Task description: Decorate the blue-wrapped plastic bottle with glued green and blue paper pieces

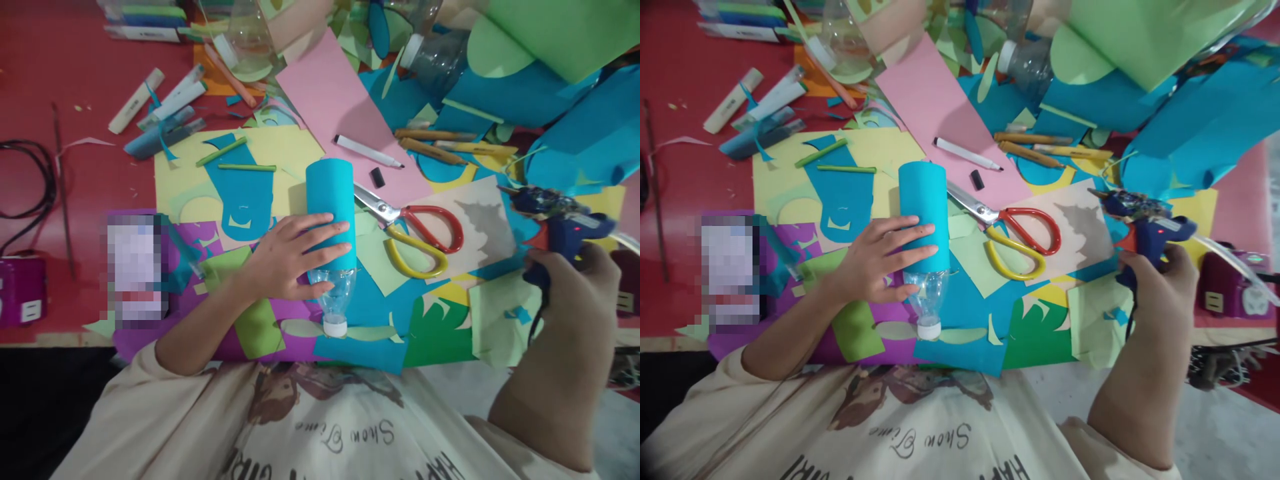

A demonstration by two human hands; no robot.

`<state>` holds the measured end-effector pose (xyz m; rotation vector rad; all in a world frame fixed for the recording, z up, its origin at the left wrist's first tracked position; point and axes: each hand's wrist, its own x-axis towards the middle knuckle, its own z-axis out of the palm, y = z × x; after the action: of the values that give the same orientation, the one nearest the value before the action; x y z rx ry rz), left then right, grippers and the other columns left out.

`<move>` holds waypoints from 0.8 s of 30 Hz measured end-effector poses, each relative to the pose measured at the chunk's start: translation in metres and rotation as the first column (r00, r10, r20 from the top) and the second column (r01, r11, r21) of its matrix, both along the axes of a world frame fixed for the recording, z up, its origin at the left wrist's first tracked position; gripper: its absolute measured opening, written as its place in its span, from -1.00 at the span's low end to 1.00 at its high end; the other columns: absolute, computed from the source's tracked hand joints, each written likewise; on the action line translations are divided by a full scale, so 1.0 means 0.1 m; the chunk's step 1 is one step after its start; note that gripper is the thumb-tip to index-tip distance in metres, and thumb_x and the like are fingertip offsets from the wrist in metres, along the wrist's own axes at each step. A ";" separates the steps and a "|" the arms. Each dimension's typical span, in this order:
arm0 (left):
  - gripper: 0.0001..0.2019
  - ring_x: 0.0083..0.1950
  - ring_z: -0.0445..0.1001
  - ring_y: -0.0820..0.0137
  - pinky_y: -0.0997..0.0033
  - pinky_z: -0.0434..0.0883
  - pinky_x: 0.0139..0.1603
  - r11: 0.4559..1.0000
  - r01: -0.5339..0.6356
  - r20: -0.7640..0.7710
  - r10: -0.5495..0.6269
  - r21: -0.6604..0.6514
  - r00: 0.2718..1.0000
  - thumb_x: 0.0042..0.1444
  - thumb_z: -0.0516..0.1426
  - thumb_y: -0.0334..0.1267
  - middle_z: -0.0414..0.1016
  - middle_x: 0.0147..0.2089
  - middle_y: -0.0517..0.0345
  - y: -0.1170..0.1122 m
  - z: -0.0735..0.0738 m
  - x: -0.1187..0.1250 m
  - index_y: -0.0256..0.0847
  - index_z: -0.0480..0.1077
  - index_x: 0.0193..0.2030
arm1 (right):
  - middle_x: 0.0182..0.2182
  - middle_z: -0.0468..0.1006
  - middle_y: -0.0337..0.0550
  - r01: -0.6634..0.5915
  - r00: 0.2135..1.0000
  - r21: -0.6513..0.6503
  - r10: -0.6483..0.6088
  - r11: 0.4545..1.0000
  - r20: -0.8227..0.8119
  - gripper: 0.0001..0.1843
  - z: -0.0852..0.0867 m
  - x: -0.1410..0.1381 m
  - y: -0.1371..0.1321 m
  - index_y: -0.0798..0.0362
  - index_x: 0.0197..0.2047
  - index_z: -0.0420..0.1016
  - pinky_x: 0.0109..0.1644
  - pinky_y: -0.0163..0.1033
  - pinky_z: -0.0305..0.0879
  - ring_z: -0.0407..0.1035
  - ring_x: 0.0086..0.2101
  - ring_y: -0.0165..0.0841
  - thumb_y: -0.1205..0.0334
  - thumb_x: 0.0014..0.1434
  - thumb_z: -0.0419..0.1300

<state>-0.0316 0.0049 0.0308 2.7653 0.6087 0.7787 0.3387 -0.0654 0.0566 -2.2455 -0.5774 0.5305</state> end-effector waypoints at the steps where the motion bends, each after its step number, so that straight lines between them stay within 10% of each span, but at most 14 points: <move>1: -0.54 0.28 0.32 0.19 0.21 0.30 0.22 1.000 0.000 -0.007 0.000 0.006 1.000 0.24 0.01 0.08 0.42 0.24 0.02 0.00 0.00 0.00 -0.13 0.33 0.16 | -0.70 0.30 -0.23 0.057 0.997 0.035 -0.055 0.998 -0.051 -0.77 0.02 -0.03 0.01 -0.08 -0.68 0.35 -0.53 -0.14 0.08 0.18 -0.63 -0.40 0.22 -0.44 0.35; 7: -0.54 0.22 0.37 0.18 0.19 0.33 0.13 0.999 0.037 -0.006 -0.036 0.035 0.999 0.24 0.01 0.08 0.47 0.19 -0.02 -0.04 0.04 0.04 -0.17 0.33 0.13 | -0.41 0.54 -0.09 -0.064 0.918 0.269 0.163 0.961 -0.362 -0.76 0.19 -0.42 0.08 -0.03 -0.57 0.47 -0.48 -0.17 0.15 0.31 -0.54 -0.40 0.39 -0.45 0.28; 15: -0.55 0.22 0.36 0.17 0.16 0.35 0.10 0.999 0.052 0.007 -0.052 0.008 0.999 0.25 -0.01 0.06 0.47 0.19 -0.02 -0.06 0.03 0.04 -0.15 0.33 0.14 | -0.59 0.47 -0.22 -0.300 0.686 0.313 0.432 0.901 -0.585 -0.76 0.30 -0.76 0.35 0.03 -0.51 0.42 -0.71 -0.27 -0.10 0.05 -0.80 -0.55 0.21 -0.34 0.33; 19: -0.55 0.23 0.35 0.16 0.14 0.35 0.13 0.998 0.062 -0.002 -0.062 -0.013 0.998 0.24 0.02 0.04 0.46 0.19 -0.05 -0.05 0.02 0.03 -0.17 0.33 0.15 | -0.56 0.52 -0.15 -0.464 0.527 0.344 0.567 0.816 -0.633 -0.74 0.28 -0.84 0.48 0.09 -0.46 0.51 -0.75 -0.28 0.01 0.16 -0.77 -0.50 0.10 -0.21 0.35; 24: -0.55 0.21 0.39 0.18 0.17 0.37 0.10 0.998 0.054 -0.002 -0.054 0.016 0.999 0.27 -0.03 0.07 0.50 0.16 -0.03 -0.05 0.04 0.03 -0.16 0.34 0.13 | -0.62 0.47 -0.20 -0.587 0.516 0.344 0.667 0.732 -0.538 -0.71 0.29 -1.01 0.55 0.12 -0.47 0.47 -0.70 -0.36 0.12 0.23 -0.71 -0.52 0.05 -0.06 0.35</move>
<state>-0.0283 0.0001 0.0349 2.7846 0.5280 0.7725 0.2376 -0.0101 0.0854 -1.5058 -1.0228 1.5187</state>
